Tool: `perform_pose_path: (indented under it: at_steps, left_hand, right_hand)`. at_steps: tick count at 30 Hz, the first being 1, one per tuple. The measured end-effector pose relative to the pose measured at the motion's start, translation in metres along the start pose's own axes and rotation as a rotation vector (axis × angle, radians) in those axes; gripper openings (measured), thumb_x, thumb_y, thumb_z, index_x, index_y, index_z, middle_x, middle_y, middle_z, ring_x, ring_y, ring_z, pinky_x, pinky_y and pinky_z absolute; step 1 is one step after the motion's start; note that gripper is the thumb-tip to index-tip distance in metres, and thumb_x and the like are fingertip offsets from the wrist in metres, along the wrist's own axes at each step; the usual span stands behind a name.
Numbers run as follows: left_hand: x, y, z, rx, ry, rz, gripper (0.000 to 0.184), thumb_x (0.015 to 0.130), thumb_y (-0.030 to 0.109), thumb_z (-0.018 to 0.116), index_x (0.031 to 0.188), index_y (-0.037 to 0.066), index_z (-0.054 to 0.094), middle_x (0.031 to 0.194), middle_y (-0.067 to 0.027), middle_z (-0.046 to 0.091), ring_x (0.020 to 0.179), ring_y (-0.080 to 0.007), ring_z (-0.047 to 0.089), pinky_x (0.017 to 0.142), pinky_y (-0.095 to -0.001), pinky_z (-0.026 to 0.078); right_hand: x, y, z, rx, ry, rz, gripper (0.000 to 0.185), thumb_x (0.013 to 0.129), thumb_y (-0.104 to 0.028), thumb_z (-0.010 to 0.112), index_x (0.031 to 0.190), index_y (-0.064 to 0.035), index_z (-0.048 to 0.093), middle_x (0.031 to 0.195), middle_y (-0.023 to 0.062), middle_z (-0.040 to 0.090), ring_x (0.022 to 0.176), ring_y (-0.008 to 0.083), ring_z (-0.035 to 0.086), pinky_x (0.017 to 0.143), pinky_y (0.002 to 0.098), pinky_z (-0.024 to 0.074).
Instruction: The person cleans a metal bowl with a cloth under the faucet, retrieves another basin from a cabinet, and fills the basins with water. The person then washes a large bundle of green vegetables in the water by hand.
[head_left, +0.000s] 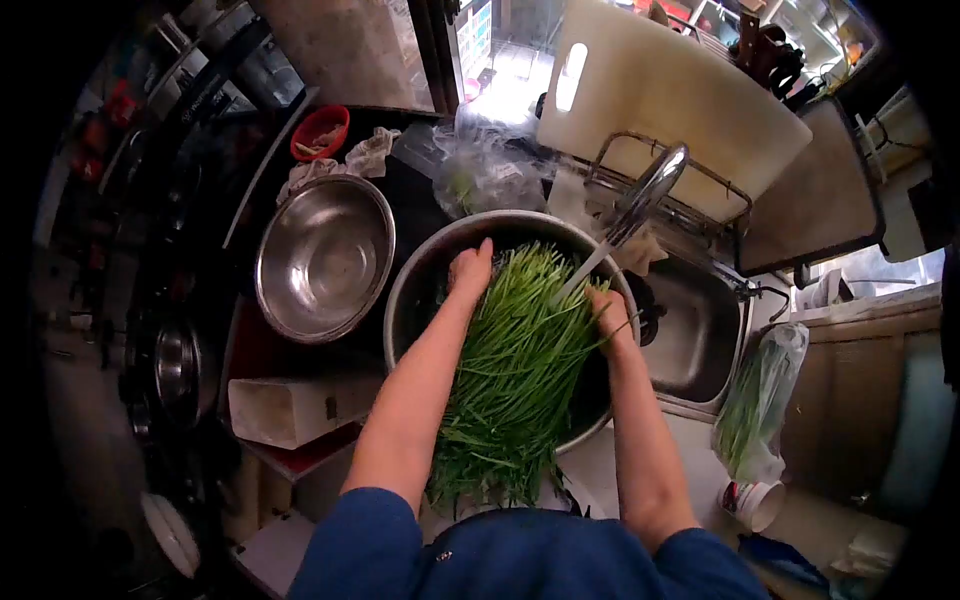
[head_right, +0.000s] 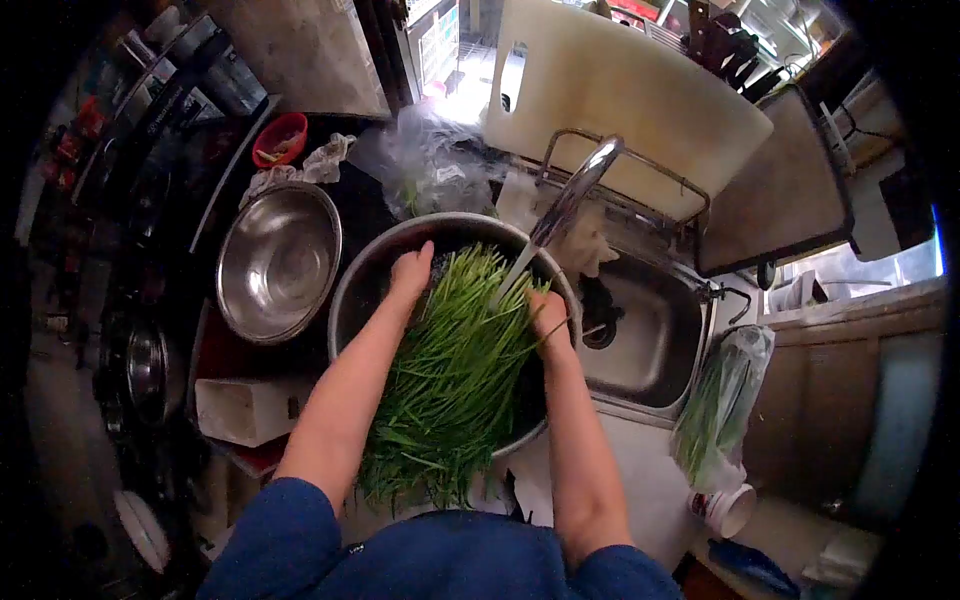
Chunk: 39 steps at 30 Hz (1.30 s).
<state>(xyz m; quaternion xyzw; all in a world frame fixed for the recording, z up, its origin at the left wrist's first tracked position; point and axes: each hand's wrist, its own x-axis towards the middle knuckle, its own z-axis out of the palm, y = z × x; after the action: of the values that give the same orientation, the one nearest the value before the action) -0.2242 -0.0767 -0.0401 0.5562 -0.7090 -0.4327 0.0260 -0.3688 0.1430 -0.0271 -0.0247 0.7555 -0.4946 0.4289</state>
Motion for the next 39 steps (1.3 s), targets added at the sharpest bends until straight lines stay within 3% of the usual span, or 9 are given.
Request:
perform_pose_path:
  at_steps: [4, 8, 13, 16, 23, 31, 35, 37, 39]
  left_hand:
    - [0.059, -0.011, 0.051, 0.119, -0.220, 0.002, 0.056, 0.091, 0.051, 0.044, 0.100, 0.001, 0.067, 0.095, -0.0154, 0.067, 0.087, -0.0289, 0.063, 0.080, -0.0397, 0.046]
    - [0.005, 0.032, 0.072, -0.411, -0.635, 0.184, 0.038, 0.090, 0.037, 0.046, 0.104, 0.006, 0.065, 0.099, -0.0058, 0.065, 0.087, -0.0185, 0.059, 0.077, -0.0355, 0.046]
    - [-0.129, 0.089, 0.032, 0.139, -0.228, 0.344, 0.063, 0.087, 0.046, 0.052, 0.134, 0.005, 0.043, 0.127, -0.0236, 0.051, 0.113, -0.0397, 0.052, 0.095, -0.0452, 0.041]
    - [-0.176, 0.080, 0.060, 0.301, 0.114, 0.610, 0.070, 0.086, 0.050, 0.052, 0.138, 0.006, 0.037, 0.143, -0.0202, 0.033, 0.127, -0.0350, 0.038, 0.101, -0.0492, 0.035]
    - [-0.067, 0.077, 0.044, 0.089, -0.243, 0.131, 0.059, 0.092, 0.046, 0.040, 0.134, 0.004, 0.041, 0.133, -0.0224, 0.046, 0.119, -0.0404, 0.047, 0.096, -0.0483, 0.041]
    - [-0.180, 0.081, 0.065, 0.161, 0.086, 0.664, 0.067, 0.087, 0.048, 0.050, 0.141, 0.012, 0.034, 0.142, -0.0166, 0.036, 0.129, -0.0393, 0.034, 0.107, -0.0521, 0.025]
    - [-0.086, 0.050, 0.074, 0.335, 0.239, 0.723, 0.043, 0.089, 0.041, 0.051, 0.124, 0.017, 0.053, 0.128, -0.0104, 0.050, 0.118, -0.0367, 0.044, 0.090, -0.0493, 0.044]
    - [-0.059, 0.059, 0.051, 0.053, 0.055, 0.322, 0.039, 0.089, 0.034, 0.052, 0.119, 0.010, 0.057, 0.120, -0.0163, 0.058, 0.109, -0.0350, 0.055, 0.089, -0.0458, 0.044]
    - [-0.026, 0.034, 0.038, -0.197, 0.080, 0.433, 0.038, 0.090, 0.038, 0.050, 0.110, 0.007, 0.061, 0.105, -0.0213, 0.062, 0.098, -0.0377, 0.059, 0.084, -0.0468, 0.045]
  right_hand:
    - [-0.011, -0.042, 0.025, 0.294, -0.017, 0.172, 0.052, 0.086, -0.051, 0.058, 0.105, -0.0022, 0.059, 0.093, 0.0083, 0.060, 0.085, 0.0237, 0.058, 0.074, 0.0393, 0.0464]
    - [0.046, -0.013, 0.035, 0.576, -0.321, 0.079, 0.046, 0.090, -0.048, 0.054, 0.114, -0.0089, 0.057, 0.104, 0.0069, 0.063, 0.095, 0.0228, 0.060, 0.081, 0.0373, 0.0495]
    - [0.086, 0.020, 0.016, 0.682, -0.565, -0.040, 0.035, 0.093, -0.038, 0.053, 0.113, -0.0094, 0.057, 0.102, 0.0058, 0.062, 0.089, 0.0187, 0.061, 0.077, 0.0348, 0.0501]
    - [0.072, 0.038, 0.015, 0.682, -0.513, -0.208, 0.037, 0.092, -0.036, 0.055, 0.116, -0.0078, 0.056, 0.099, 0.0063, 0.062, 0.086, 0.0176, 0.061, 0.076, 0.0335, 0.0501]
    - [-0.015, -0.005, 0.021, 0.669, -0.380, -0.093, 0.034, 0.093, -0.036, 0.055, 0.108, -0.0071, 0.063, 0.100, 0.0039, 0.062, 0.087, 0.0142, 0.061, 0.074, 0.0296, 0.0491]
    - [0.001, -0.006, 0.011, 0.883, -0.382, -0.005, 0.034, 0.094, -0.035, 0.052, 0.113, -0.0069, 0.059, 0.108, 0.0062, 0.062, 0.096, 0.0200, 0.059, 0.081, 0.0333, 0.0494]
    - [-0.022, -0.004, 0.013, 0.738, -0.299, -0.024, 0.031, 0.096, -0.028, 0.049, 0.115, -0.0051, 0.059, 0.105, 0.0060, 0.062, 0.095, 0.0170, 0.059, 0.084, 0.0307, 0.0470]
    - [-0.010, 0.002, 0.007, 0.686, -0.346, -0.031, 0.035, 0.095, -0.029, 0.051, 0.119, -0.0045, 0.058, 0.115, 0.0095, 0.059, 0.104, 0.0187, 0.057, 0.087, 0.0336, 0.0458]
    - [-0.008, -0.011, 0.000, 0.571, -0.246, 0.042, 0.038, 0.095, -0.030, 0.052, 0.124, -0.0057, 0.055, 0.121, 0.0112, 0.056, 0.109, 0.0209, 0.054, 0.090, 0.0370, 0.0445]
